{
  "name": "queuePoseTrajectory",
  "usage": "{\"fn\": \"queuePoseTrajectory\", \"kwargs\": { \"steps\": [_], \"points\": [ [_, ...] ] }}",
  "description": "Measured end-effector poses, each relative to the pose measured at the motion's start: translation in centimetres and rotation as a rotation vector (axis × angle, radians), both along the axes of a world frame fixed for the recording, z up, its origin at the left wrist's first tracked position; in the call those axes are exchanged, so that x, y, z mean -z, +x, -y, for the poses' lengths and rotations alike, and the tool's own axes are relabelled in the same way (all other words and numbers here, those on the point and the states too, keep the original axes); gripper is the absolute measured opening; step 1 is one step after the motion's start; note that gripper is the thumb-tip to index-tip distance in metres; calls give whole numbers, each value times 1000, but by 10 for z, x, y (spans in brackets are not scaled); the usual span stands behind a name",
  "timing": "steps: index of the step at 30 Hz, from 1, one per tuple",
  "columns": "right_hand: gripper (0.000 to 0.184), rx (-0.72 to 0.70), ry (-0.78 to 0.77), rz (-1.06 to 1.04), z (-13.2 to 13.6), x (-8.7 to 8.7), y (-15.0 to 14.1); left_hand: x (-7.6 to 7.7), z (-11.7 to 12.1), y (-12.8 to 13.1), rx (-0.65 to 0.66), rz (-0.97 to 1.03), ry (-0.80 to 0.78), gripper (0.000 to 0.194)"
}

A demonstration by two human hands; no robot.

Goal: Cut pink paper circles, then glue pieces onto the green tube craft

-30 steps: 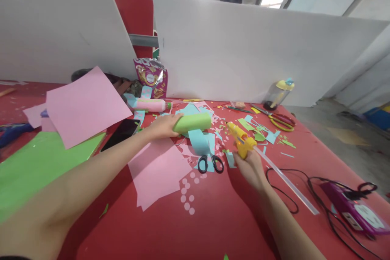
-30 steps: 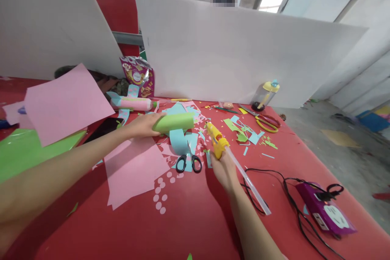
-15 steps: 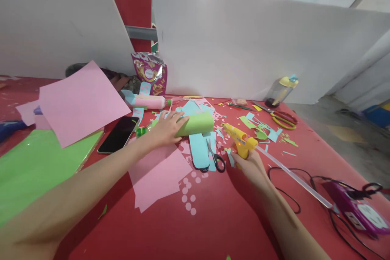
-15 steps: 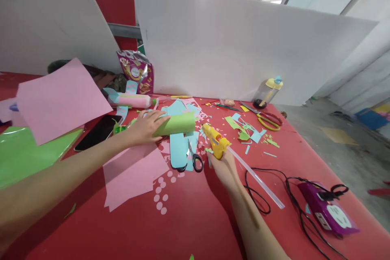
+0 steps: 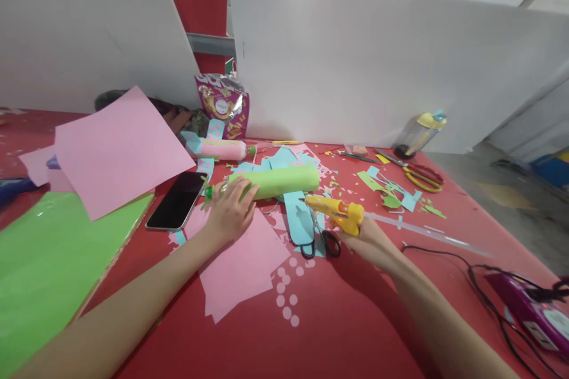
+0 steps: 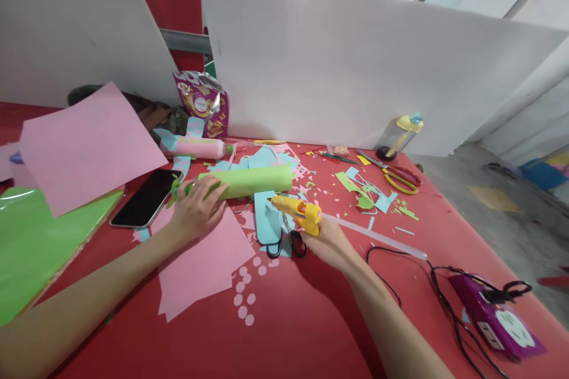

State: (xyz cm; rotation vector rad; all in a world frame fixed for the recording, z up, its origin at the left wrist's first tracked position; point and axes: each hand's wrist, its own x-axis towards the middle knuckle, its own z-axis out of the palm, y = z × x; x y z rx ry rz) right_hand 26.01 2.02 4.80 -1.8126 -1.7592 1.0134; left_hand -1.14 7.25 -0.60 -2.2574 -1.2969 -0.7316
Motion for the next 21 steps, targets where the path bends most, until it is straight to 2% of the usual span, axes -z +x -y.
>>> {"fn": "queuePoseTrajectory", "kwargs": {
  "steps": [5, 10, 14, 21],
  "points": [
    [11, -206, 23, 267, -30, -28, -8, 5, -1, -4, 32, 16, -36, 30],
    [8, -264, 89, 430, -52, -48, -17, 8, -4, -7, 39, 7, -70, 34],
    [6, -276, 96, 488, -60, -50, -18, 9, -5, -7, 38, 9, -89, 36],
    [9, -322, 152, 580, -63, -42, -15, 11, -6, -7, 40, 34, -127, 38]
  ]
}}
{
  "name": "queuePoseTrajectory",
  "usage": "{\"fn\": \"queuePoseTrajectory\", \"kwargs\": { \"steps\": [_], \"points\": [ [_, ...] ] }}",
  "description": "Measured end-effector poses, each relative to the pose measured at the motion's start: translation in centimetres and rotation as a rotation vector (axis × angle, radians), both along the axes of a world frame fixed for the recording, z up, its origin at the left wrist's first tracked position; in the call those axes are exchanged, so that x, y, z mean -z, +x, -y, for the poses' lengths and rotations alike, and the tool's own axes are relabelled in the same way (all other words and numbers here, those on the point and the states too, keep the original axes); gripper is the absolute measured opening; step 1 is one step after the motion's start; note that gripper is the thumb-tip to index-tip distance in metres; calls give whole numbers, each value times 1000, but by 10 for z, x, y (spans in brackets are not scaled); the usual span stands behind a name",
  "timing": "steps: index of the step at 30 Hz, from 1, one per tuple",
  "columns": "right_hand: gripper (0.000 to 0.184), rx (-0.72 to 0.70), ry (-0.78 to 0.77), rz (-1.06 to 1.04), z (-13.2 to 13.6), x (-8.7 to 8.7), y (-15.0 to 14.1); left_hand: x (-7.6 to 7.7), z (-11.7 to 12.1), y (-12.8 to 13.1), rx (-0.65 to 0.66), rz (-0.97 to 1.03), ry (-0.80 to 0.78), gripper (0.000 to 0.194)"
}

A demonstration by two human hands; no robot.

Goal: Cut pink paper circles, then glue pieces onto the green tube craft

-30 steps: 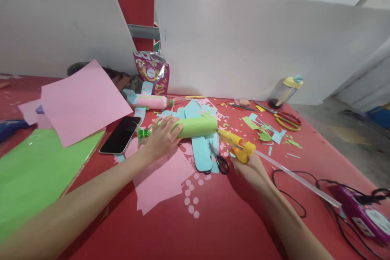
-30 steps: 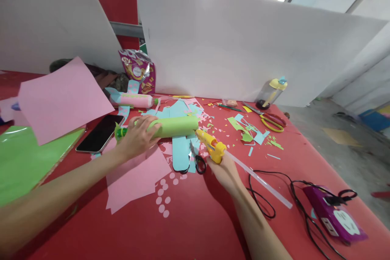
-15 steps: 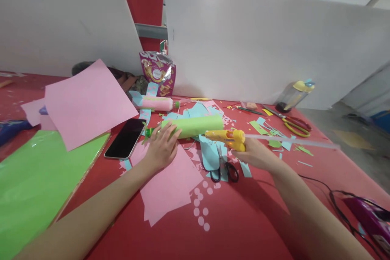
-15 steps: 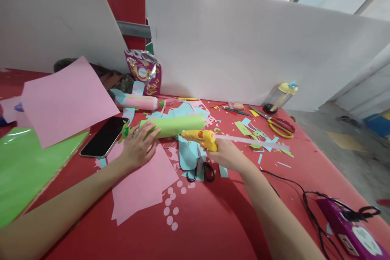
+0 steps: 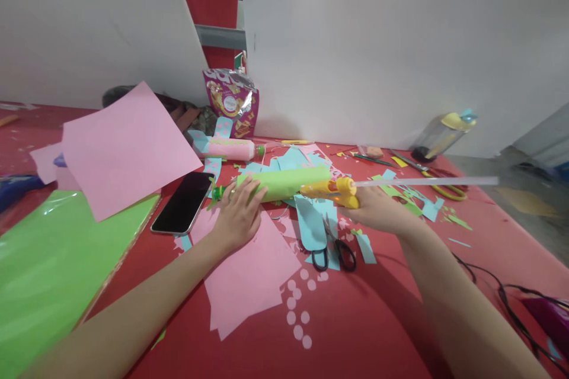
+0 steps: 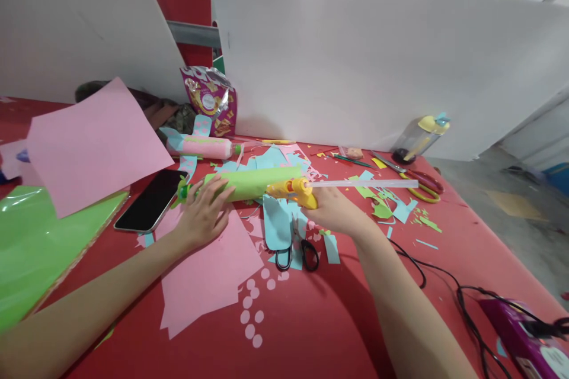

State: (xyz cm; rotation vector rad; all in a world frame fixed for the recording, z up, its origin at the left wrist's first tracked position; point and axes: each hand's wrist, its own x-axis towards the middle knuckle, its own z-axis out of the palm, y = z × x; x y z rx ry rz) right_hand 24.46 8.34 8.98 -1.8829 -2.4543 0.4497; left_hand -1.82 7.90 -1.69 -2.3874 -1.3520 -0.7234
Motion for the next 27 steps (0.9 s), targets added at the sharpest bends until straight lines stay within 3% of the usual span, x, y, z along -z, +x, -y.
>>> {"fn": "queuePoseTrajectory", "kwargs": {
  "steps": [27],
  "points": [
    [15, 28, -93, -8, -1, 6, -7, -1, 2, 0, -9, 1, -22, 38]
  ]
}}
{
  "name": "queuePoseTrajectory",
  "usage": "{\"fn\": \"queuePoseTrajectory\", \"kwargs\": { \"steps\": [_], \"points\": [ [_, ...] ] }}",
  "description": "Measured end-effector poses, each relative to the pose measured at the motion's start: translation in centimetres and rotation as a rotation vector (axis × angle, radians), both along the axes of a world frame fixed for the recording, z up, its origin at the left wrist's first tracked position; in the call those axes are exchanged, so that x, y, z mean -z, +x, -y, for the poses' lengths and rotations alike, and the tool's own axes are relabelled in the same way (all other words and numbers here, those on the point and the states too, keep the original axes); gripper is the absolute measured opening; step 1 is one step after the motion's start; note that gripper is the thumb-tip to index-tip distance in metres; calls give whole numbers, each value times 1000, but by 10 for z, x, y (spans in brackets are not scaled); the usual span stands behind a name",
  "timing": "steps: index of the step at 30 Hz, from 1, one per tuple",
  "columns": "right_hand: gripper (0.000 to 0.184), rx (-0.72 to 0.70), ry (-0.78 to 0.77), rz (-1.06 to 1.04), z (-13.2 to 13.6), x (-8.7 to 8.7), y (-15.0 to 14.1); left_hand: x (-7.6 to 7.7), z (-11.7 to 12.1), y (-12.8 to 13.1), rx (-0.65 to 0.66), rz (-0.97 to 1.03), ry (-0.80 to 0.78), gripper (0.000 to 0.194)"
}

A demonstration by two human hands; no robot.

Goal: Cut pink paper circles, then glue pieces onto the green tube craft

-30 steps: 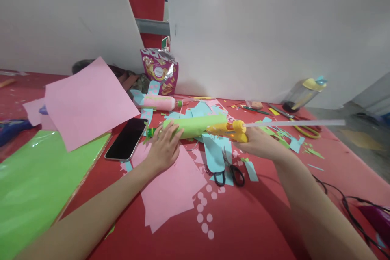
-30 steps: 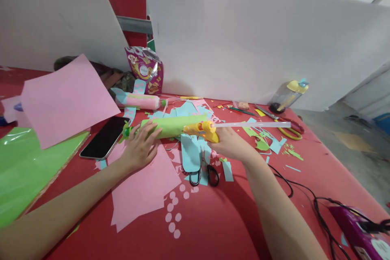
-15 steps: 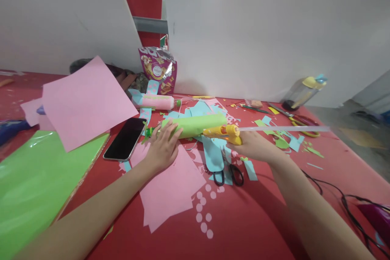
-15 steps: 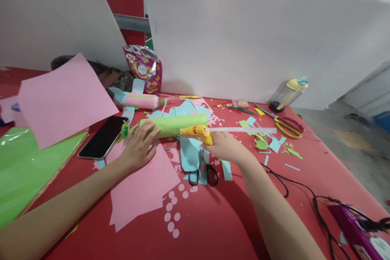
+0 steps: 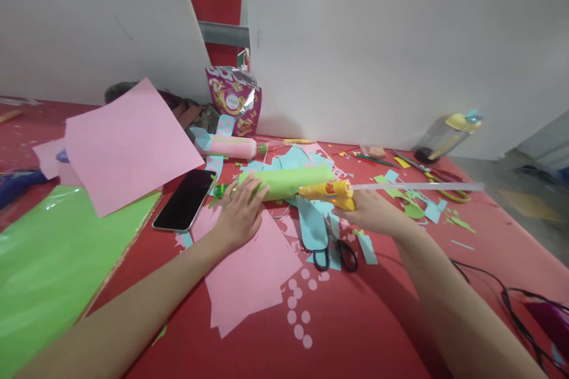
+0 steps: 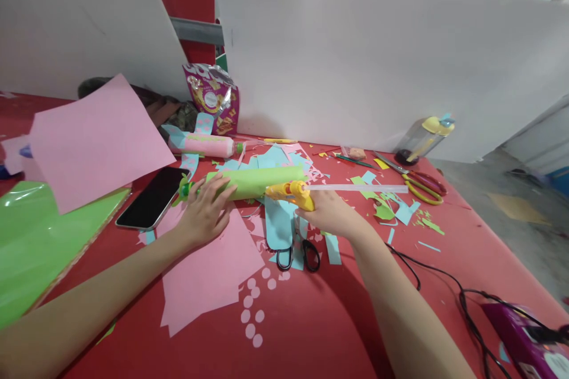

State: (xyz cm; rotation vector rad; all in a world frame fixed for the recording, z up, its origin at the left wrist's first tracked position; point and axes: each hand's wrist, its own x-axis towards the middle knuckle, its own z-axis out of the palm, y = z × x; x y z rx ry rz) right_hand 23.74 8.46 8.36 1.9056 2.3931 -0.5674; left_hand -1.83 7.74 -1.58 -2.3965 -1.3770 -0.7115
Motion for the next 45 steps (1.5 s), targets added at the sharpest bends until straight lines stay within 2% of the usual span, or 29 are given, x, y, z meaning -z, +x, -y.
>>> {"fn": "queuePoseTrajectory", "kwargs": {
  "steps": [5, 16, 22, 32, 45],
  "points": [
    [14, 8, 39, 0, 1, 0, 1, 0, 0, 0, -1, -8, -1, 39],
    [17, -6, 11, 17, -2, 2, 1, 1, 0, 0, 30, 42, -17, 47],
    [16, 0, 1, 12, -1, 1, 0, 2, -1, 0, 18, 16, 0, 42],
    [16, -10, 11, -5, -1, 0, 2, 2, 0, 1, 32, 37, -14, 48],
    [16, 14, 15, -7, -2, 0, 8, 1, 0, 0, 19, 8, 9, 45]
  ]
}}
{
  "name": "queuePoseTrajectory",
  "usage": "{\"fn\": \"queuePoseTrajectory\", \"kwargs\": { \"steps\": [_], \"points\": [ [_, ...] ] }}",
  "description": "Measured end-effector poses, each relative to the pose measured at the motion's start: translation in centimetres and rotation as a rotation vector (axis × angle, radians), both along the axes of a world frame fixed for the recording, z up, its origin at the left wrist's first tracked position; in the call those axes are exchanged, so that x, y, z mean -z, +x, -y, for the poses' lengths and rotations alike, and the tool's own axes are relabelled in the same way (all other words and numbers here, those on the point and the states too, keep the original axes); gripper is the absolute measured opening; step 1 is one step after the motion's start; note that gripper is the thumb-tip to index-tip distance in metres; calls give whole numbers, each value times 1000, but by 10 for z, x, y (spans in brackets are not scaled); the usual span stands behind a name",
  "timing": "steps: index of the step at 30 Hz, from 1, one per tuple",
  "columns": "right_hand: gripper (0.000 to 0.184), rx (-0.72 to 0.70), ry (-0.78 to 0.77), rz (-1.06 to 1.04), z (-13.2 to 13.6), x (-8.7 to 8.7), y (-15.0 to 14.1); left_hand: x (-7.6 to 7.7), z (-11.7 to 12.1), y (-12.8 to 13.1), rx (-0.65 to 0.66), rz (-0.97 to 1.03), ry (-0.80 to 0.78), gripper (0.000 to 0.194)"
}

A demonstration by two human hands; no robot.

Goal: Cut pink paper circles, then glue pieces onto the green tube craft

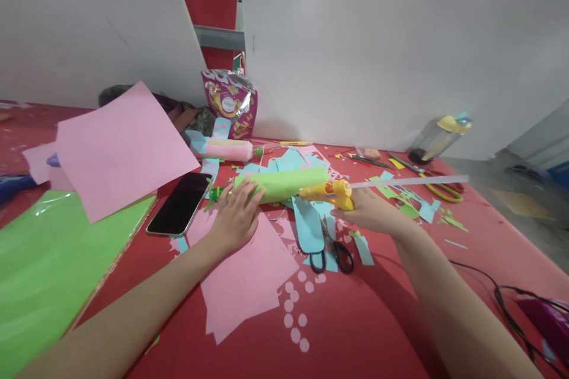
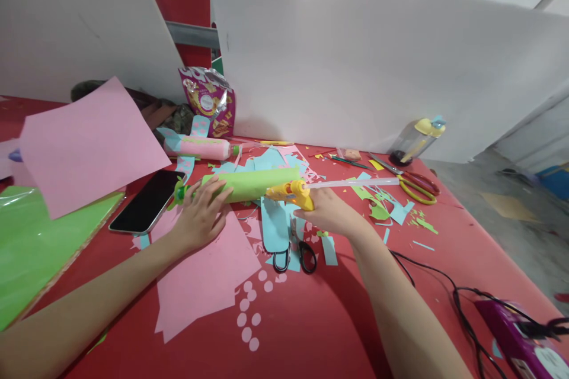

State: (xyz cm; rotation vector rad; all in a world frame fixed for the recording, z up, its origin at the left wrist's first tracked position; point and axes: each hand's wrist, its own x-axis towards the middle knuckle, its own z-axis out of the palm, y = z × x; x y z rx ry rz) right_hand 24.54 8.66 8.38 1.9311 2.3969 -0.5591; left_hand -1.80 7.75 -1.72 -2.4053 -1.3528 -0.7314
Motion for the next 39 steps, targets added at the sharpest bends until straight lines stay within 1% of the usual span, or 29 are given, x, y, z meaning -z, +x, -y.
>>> {"fn": "queuePoseTrajectory", "kwargs": {
  "steps": [3, 7, 11, 14, 22, 31, 39],
  "points": [
    [17, 24, -7, 20, 0, -2, 1, 0, 0, 0, -3, 1, 2, 45],
    [17, 5, -20, 10, 0, -5, 3, 0, 0, 0, -6, -5, 7, 41],
    [19, 17, -71, 12, 0, -8, 5, -1, 1, 0, -18, -28, 15, 37],
    [20, 14, -59, 29, 0, -10, 5, -2, 1, 0, -21, -36, 29, 36],
    [23, 63, -91, 90, 1, -16, 6, -2, 1, 0, -16, -26, 20, 37],
    [19, 88, -143, -2, 1, -19, 11, -1, 1, 0, -10, -8, 7, 38],
    [18, 130, -168, 12, 2, -20, 13, -1, 0, -1, -11, -9, 0, 41]
  ]
}}
